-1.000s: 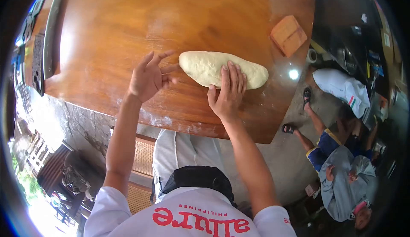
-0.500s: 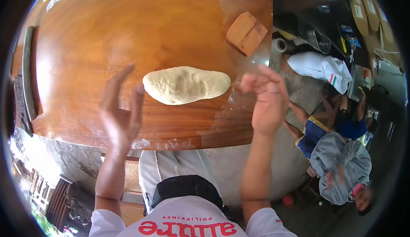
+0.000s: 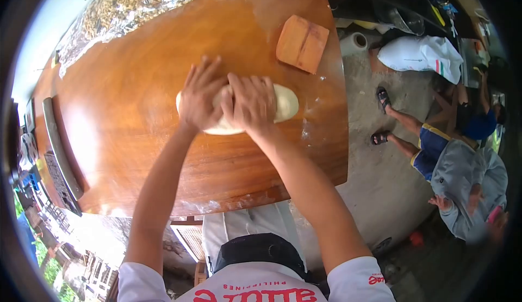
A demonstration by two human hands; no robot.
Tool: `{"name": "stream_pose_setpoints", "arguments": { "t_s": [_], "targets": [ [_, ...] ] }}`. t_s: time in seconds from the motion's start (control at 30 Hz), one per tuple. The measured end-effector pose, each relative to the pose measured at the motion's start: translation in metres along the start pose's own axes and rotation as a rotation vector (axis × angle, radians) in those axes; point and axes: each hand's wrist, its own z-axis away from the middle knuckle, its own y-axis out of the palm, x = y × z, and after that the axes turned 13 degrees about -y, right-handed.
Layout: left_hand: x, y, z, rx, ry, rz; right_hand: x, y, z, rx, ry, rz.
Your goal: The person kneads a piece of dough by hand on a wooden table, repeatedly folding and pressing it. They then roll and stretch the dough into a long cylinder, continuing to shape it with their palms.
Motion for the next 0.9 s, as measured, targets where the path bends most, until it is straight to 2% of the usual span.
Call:
{"name": "stream_pose_setpoints", "arguments": {
  "t_s": [0.07,0.13,0.17,0.2,0.23,0.33,0.4,0.5,0.53,0.6,0.67,0.7,0.73,0.77,0.8,0.9],
  "targets": [
    [0.014,0.001,-0.027,-0.043,0.021,-0.036,-0.008,0.007,-0.02,0.121,0.233,-0.074],
    [0.007,0.0,-0.031,-0.093,0.054,-0.067,-0.015,0.01,-0.03,0.142,0.265,-0.049],
    [0.001,-0.002,-0.025,-0.001,-0.102,0.084,-0.015,0.01,-0.028,0.174,0.292,-0.033],
    [-0.005,-0.005,-0.016,0.086,-0.262,0.232,-0.013,0.007,-0.022,0.177,0.291,-0.03],
    [-0.012,-0.006,-0.001,0.075,-0.307,0.133,-0.008,0.004,-0.016,0.131,0.216,-0.056],
    [-0.028,0.004,0.067,-0.148,-0.215,0.107,0.015,-0.014,0.016,-0.006,-0.058,-0.071],
    [-0.048,0.006,0.114,-0.207,-0.204,0.176,0.035,-0.031,0.055,0.085,-0.048,-0.123],
    [-0.08,-0.008,0.188,0.024,-0.325,0.136,0.068,-0.059,0.108,0.183,-0.019,-0.135],
    [-0.084,-0.01,0.21,0.101,-0.337,0.121,0.077,-0.069,0.127,0.285,-0.001,-0.171],
    [-0.091,-0.019,0.244,0.152,-0.359,0.167,0.092,-0.088,0.156,0.327,0.007,-0.219],
    [-0.095,-0.023,0.247,0.202,-0.377,0.231,0.101,-0.103,0.178,0.431,0.085,-0.351],
    [-0.1,-0.028,0.245,0.128,-0.413,0.248,0.105,-0.108,0.187,0.447,0.086,-0.352],
    [-0.103,-0.03,0.243,0.053,-0.452,0.26,0.109,-0.112,0.192,0.346,0.094,-0.427],
    [-0.098,-0.019,0.244,0.051,-0.408,0.246,0.109,-0.111,0.192,0.239,0.098,-0.498],
    [-0.093,-0.003,0.245,0.05,-0.415,0.247,0.11,-0.103,0.19,0.246,0.096,-0.502],
    [-0.066,0.056,0.254,0.134,-0.335,-0.01,0.112,-0.05,0.189,0.515,-0.007,-0.239]
  ]
}}
